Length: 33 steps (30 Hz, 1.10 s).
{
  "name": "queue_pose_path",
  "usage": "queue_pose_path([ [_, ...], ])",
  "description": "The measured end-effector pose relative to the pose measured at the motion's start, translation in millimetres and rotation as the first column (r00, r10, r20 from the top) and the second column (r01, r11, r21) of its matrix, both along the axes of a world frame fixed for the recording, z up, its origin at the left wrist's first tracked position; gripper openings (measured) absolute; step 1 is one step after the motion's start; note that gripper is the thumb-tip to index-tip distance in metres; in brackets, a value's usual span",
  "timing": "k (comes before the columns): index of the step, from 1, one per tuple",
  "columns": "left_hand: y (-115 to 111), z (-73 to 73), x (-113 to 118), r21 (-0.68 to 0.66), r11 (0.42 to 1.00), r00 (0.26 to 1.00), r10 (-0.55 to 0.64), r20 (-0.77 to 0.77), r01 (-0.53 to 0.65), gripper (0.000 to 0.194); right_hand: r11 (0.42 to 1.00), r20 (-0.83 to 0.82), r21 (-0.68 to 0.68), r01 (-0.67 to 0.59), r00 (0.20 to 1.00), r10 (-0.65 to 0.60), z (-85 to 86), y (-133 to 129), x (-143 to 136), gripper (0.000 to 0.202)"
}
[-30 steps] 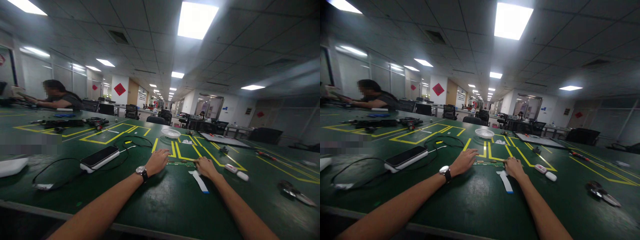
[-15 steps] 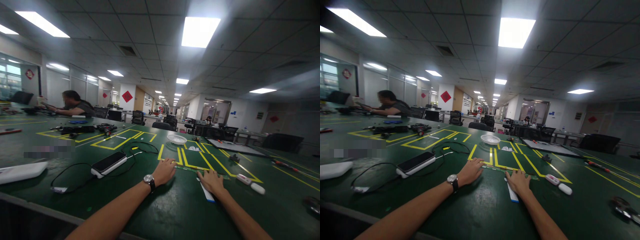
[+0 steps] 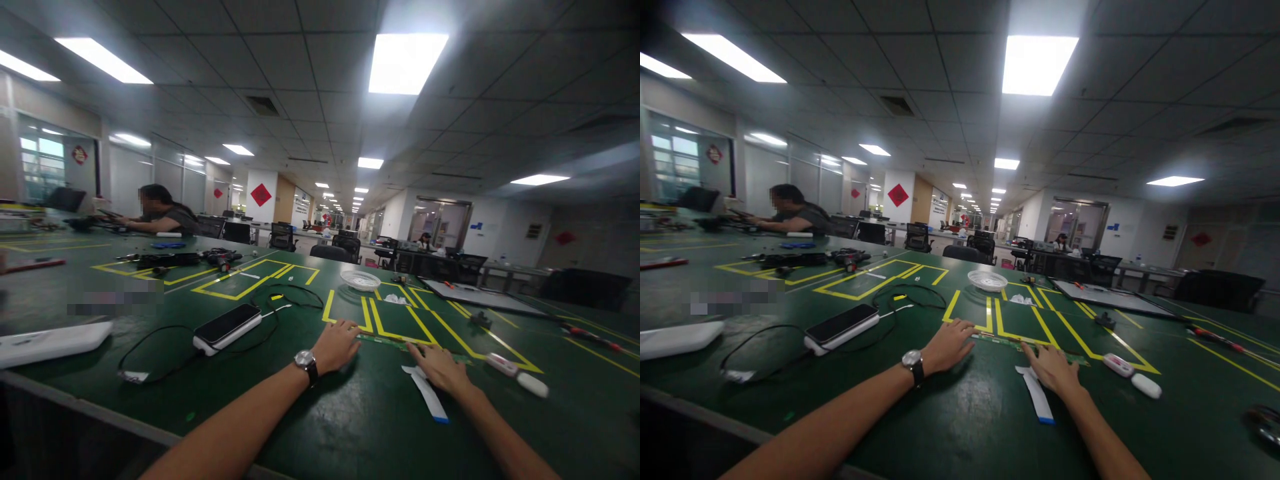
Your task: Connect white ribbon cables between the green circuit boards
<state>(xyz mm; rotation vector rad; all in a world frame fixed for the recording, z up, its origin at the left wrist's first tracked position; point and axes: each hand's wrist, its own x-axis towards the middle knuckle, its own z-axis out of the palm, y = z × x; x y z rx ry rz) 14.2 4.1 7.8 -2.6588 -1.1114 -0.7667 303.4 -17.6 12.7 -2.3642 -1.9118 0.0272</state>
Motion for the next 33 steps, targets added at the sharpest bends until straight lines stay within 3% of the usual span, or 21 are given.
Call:
queue_pose_path([
  [5,0.5,3.3,-0.5,0.006,1.000,1.000,0.006,0.014,-0.006,0.027,0.999,0.059,0.032,-0.018,0.998,0.016,-4.7,5.1,-0.1,0.071],
  [9,4.9,5.6,-1.3,0.011,1.000,0.999,0.025,0.020,-0.025,0.028,0.975,-0.005,0.010,-0.224,0.975,0.224,-5.6,12.6,-10.7,0.068],
  [12,8.1,5.3,-2.1,0.010,0.999,0.999,0.033,0.014,-0.033,0.028,0.896,-0.101,0.027,-0.444,0.890,0.444,1.8,8.3,-26.6,0.065],
  [15,8.5,4.4,-2.5,-0.001,1.000,1.000,0.018,-0.001,-0.018,0.027,0.806,-0.201,0.071,-0.588,0.783,0.589,12.3,-5.5,-46.3,0.059],
  [21,3.7,2.3,-1.5,-0.035,0.997,0.998,-0.064,-0.027,0.063,0.028,0.645,-0.301,0.187,-0.741,0.581,0.756,19.7,-27.6,-73.2,0.031],
  [23,2.1,1.3,-1.3,-0.045,0.995,0.995,-0.096,-0.040,0.094,0.027,0.622,-0.283,0.239,-0.745,0.559,0.779,21.0,-27.9,-73.7,0.023],
  [25,0.9,0.3,-1.2,-0.054,0.992,0.992,-0.114,-0.049,0.112,0.028,0.700,-0.213,0.290,-0.652,0.670,0.712,24.4,-25.0,-67.4,0.023],
  [28,-0.2,-0.8,-1.4,-0.071,0.991,0.991,-0.117,-0.062,0.112,0.030,0.908,-0.048,0.273,-0.317,0.938,0.342,30.2,-18.8,-45.0,0.028],
  [30,-0.5,-1.2,-1.7,-0.088,0.990,0.989,-0.119,-0.086,0.111,0.031,0.961,0.012,0.227,-0.157,0.987,0.159,31.0,-16.3,-26.3,0.032],
  [33,-0.5,-1.6,-2.3,-0.110,0.988,0.986,-0.120,-0.118,0.107,0.033,0.986,0.030,0.140,-0.095,0.995,0.092,26.6,-15.9,-6.1,0.034],
])
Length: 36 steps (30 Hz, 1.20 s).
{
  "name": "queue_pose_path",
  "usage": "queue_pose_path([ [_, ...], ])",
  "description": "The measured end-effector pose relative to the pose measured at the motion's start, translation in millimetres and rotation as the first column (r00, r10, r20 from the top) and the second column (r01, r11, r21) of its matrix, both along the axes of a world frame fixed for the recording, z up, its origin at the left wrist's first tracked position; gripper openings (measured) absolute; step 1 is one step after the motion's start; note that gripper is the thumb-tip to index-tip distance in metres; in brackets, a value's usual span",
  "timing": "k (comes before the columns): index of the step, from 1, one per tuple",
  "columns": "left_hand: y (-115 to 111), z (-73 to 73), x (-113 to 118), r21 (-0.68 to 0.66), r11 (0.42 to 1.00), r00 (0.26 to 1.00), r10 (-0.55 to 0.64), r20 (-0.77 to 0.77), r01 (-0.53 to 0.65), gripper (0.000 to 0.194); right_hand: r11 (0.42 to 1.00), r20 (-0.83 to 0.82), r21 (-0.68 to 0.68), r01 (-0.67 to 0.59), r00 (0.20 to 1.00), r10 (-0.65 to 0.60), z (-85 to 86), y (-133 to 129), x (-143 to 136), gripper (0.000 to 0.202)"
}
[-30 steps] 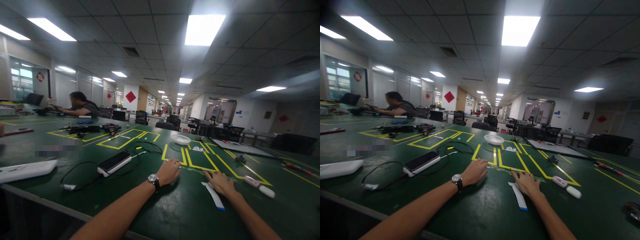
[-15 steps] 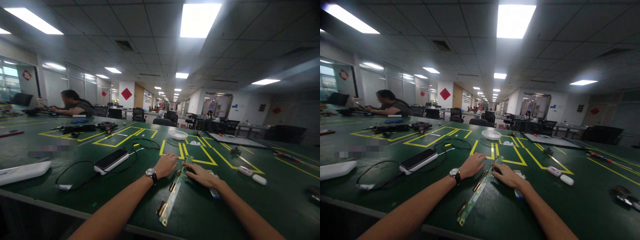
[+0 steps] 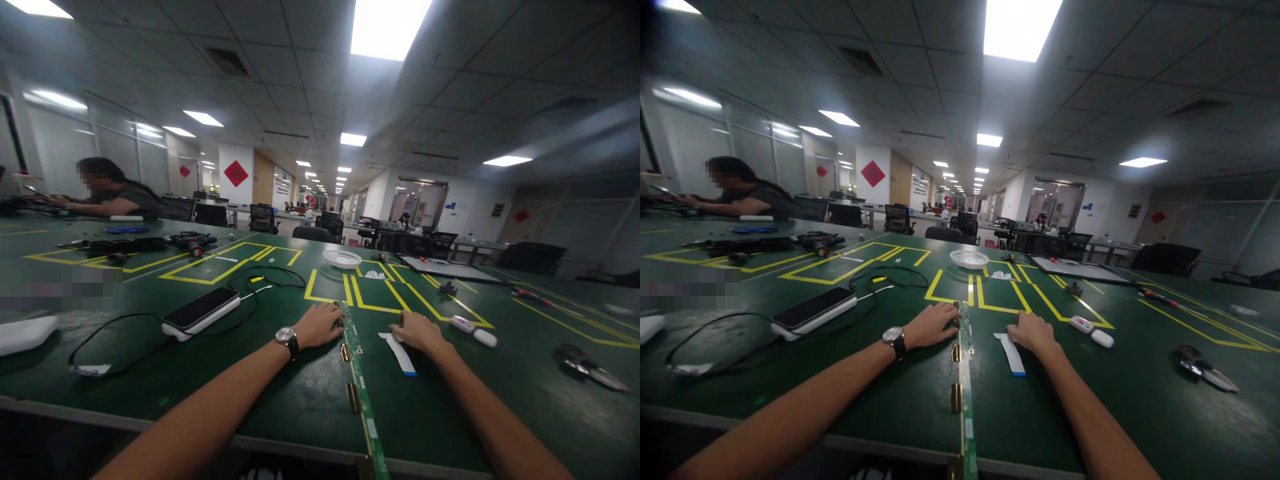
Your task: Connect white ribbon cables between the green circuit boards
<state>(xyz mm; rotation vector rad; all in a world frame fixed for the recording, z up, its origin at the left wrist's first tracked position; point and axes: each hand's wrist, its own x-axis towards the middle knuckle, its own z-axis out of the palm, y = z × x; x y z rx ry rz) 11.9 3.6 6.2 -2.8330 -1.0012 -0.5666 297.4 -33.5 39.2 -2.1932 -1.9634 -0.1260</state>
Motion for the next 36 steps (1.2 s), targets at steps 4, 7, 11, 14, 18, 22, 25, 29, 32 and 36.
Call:
queue_pose_path([
  [4,0.0,-0.4,-0.1,-0.008,1.000,1.000,0.010,-0.006,-0.010,0.024,0.988,-0.018,-0.049,-0.148,0.989,0.148,-8.1,0.0,-3.0,0.021],
  [7,-0.8,0.4,0.1,-0.004,1.000,1.000,0.008,-0.011,-0.008,0.020,0.947,-0.068,-0.049,-0.319,0.947,0.315,-12.1,1.1,-20.0,0.017],
  [11,-2.0,1.8,0.6,0.005,1.000,1.000,0.012,-0.012,-0.012,0.018,0.862,-0.182,0.045,-0.505,0.844,0.504,-18.3,1.2,-38.9,0.016],
  [14,-2.2,2.0,0.8,0.008,1.000,1.000,0.011,-0.010,-0.011,0.016,0.843,-0.234,0.110,-0.527,0.810,0.537,-22.8,0.0,-45.6,0.014],
  [18,-2.0,1.8,1.1,0.009,1.000,1.000,0.011,-0.004,-0.011,0.016,0.828,-0.256,0.138,-0.544,0.788,0.560,-25.2,-2.0,-51.6,0.015],
  [22,-2.0,1.2,1.7,0.013,1.000,1.000,0.014,0.000,-0.014,0.015,0.833,-0.242,0.142,-0.535,0.797,0.553,-25.7,-2.1,-56.4,0.017],
  [25,-1.8,0.2,2.3,0.016,1.000,1.000,0.017,-0.001,-0.017,0.015,0.846,-0.206,0.131,-0.518,0.820,0.534,-25.8,-1.5,-57.0,0.019],
  [29,-1.6,-0.5,2.5,0.014,1.000,1.000,0.018,-0.004,-0.018,0.016,0.860,-0.175,0.126,-0.495,0.842,0.511,-24.4,-2.2,-56.7,0.022],
  [32,-2.0,-0.5,2.4,0.012,1.000,1.000,0.018,-0.005,-0.018,0.016,0.868,-0.161,0.115,-0.484,0.853,0.497,-22.3,-3.6,-57.4,0.021],
  [36,-2.2,-0.8,2.2,0.012,1.000,1.000,0.020,-0.003,-0.020,0.016,0.868,-0.140,0.101,-0.486,0.857,0.496,-19.9,-4.5,-56.6,0.019],
])
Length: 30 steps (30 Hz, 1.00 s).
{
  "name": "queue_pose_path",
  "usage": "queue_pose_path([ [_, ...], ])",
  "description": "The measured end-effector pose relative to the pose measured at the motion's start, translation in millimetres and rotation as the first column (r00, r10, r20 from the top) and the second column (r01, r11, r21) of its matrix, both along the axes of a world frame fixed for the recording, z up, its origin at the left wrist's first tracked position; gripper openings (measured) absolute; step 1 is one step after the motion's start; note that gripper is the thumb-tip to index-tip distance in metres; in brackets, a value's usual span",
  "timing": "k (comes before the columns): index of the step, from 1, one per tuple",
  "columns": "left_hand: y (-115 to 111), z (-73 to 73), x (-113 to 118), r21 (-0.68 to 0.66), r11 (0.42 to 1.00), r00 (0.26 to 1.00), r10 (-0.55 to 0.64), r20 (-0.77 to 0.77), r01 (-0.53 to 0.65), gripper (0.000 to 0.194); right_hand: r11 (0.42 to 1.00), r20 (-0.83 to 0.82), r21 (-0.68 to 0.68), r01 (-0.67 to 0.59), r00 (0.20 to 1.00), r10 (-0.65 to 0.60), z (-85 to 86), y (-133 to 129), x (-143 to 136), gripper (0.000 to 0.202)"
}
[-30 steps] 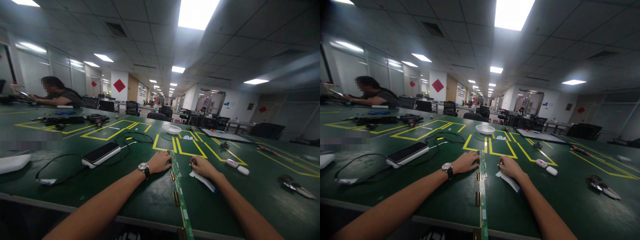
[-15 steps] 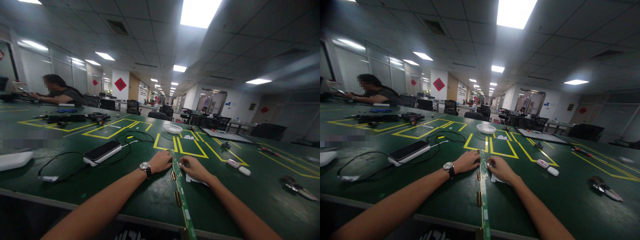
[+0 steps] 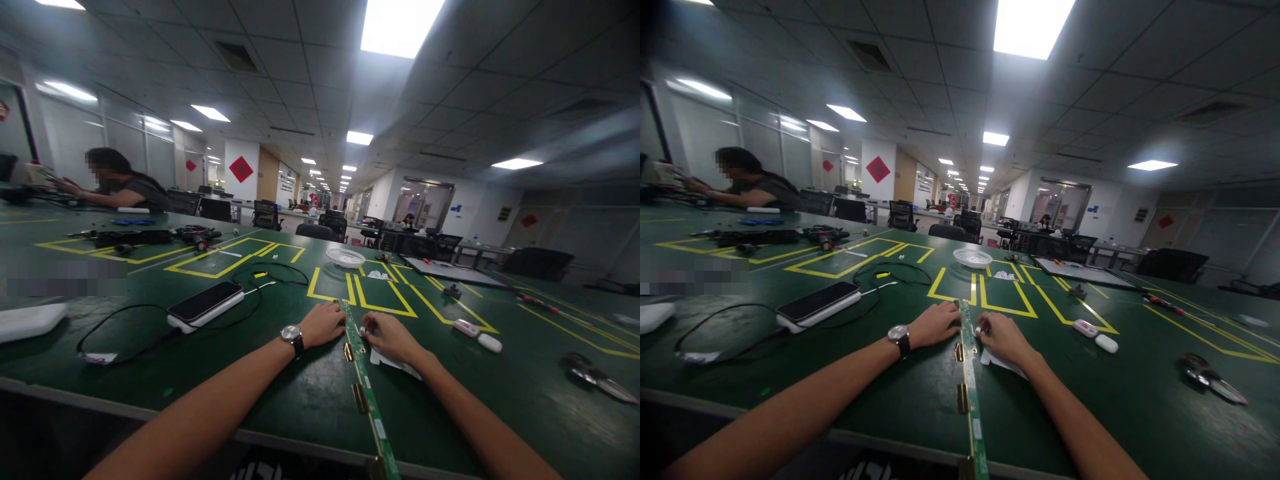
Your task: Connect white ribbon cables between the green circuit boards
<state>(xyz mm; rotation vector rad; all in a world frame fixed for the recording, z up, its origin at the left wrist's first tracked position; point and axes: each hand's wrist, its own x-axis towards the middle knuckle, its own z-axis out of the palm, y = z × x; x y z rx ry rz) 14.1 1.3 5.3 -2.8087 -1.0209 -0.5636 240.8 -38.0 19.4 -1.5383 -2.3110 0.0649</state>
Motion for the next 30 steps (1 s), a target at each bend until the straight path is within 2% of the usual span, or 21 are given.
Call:
queue_pose_path([
  [7,0.4,-1.3,1.4,0.010,1.000,1.000,-0.016,0.005,0.016,0.015,1.000,-0.011,-0.008,-0.006,1.000,0.006,1.2,0.5,-0.3,0.016],
  [15,-0.2,-1.3,3.8,0.010,0.999,0.999,-0.050,-0.005,0.050,0.016,1.000,-0.075,0.001,-0.018,0.997,0.018,-5.4,3.9,-0.2,0.018],
  [22,0.1,-0.6,4.1,0.005,0.996,0.996,-0.093,-0.010,0.093,0.017,0.991,-0.082,0.006,-0.134,0.988,0.134,-6.2,6.6,3.0,0.013],
  [30,12.2,-4.3,5.9,-0.020,0.992,0.992,-0.123,0.015,0.123,0.016,0.961,-0.089,-0.017,-0.275,0.958,0.272,-1.4,14.7,7.8,0.012],
])
